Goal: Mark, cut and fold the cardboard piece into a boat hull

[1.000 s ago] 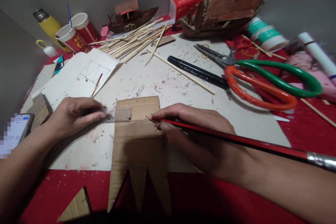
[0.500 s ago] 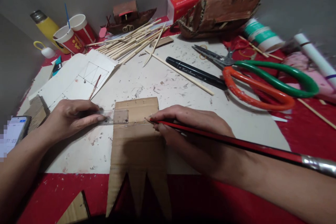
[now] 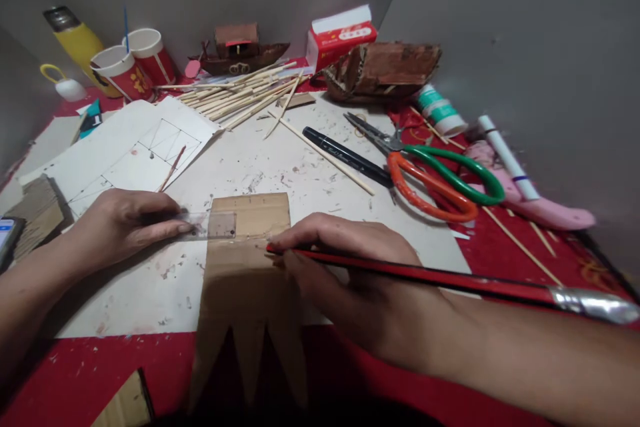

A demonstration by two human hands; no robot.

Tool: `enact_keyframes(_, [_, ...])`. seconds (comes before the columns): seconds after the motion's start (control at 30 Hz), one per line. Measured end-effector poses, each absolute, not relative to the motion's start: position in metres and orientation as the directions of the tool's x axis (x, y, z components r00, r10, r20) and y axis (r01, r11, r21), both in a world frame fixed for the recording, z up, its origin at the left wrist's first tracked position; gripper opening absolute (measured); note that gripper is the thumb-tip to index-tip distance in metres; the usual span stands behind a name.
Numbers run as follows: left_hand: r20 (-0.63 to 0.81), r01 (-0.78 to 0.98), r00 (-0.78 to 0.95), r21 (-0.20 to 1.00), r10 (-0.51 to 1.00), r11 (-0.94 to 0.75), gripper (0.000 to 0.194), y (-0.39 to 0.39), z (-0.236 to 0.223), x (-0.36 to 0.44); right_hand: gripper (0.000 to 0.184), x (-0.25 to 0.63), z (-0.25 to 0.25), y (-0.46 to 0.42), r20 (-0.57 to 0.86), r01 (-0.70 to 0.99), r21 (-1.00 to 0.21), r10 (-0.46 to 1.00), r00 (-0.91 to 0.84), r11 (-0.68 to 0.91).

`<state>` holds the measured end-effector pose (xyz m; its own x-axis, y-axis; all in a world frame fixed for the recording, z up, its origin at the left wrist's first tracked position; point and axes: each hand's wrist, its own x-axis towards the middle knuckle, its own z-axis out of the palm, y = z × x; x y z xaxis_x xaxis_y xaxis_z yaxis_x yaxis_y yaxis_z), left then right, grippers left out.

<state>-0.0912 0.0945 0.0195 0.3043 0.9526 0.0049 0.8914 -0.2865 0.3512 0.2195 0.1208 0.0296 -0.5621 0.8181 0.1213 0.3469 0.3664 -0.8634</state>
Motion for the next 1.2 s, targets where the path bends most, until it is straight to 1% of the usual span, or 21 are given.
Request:
enact_keyframes(0.1, [-0.008,0.890,0.304,0.360,0.953,-0.281,0.038,0.094,0.020,-0.091,0.011,0.210,0.037,0.120,0.106,0.335,-0.863,0.783,-0.613,0.379])
enact_keyframes(0.2, [-0.012,0.891,0.313,0.350,0.950,-0.289,0.037,0.094,0.018,-0.092,0.010,0.197,0.025,0.123,0.071,0.329,-0.880,0.780,-0.622,0.342])
enact_keyframes(0.3, [0.003,0.886,0.332,0.343,0.943,-0.313,0.037,0.094,0.015,-0.093,0.010,0.185,0.007,0.126,0.048,0.358,-0.887,0.829,-0.557,0.292])
enact_keyframes(0.37, [0.021,0.881,0.346,0.337,0.938,-0.332,0.039,0.094,0.014,-0.093,0.010,0.182,0.001,0.127,0.055,0.362,-0.886,0.841,-0.538,0.289])
enact_keyframes(0.57, [0.032,0.875,0.348,0.347,0.937,-0.337,0.038,0.095,0.014,-0.092,0.012,0.186,0.002,0.126,0.139,0.352,-0.812,0.740,-0.658,0.466])
enact_keyframes(0.7, [0.043,0.869,0.367,0.340,0.929,-0.359,0.038,0.095,0.014,-0.093,0.012,0.185,-0.001,0.127,0.196,0.341,-0.773,0.712,-0.674,0.535])
enact_keyframes(0.8, [0.062,0.862,0.385,0.332,0.921,-0.383,0.040,0.095,0.012,-0.094,0.013,0.182,-0.002,0.127,0.222,0.334,-0.761,0.707,-0.672,0.556])
enact_keyframes(1.07, [0.086,0.858,0.397,0.319,0.914,-0.402,0.038,0.096,0.009,-0.095,0.014,0.181,-0.001,0.124,0.219,0.360,-0.737,0.706,-0.673,0.572])
enact_keyframes(1.2, [0.095,0.851,0.411,0.316,0.907,-0.419,0.039,0.096,0.009,-0.095,0.014,0.181,-0.001,0.125,0.265,0.335,-0.725,0.693,-0.670,0.601])
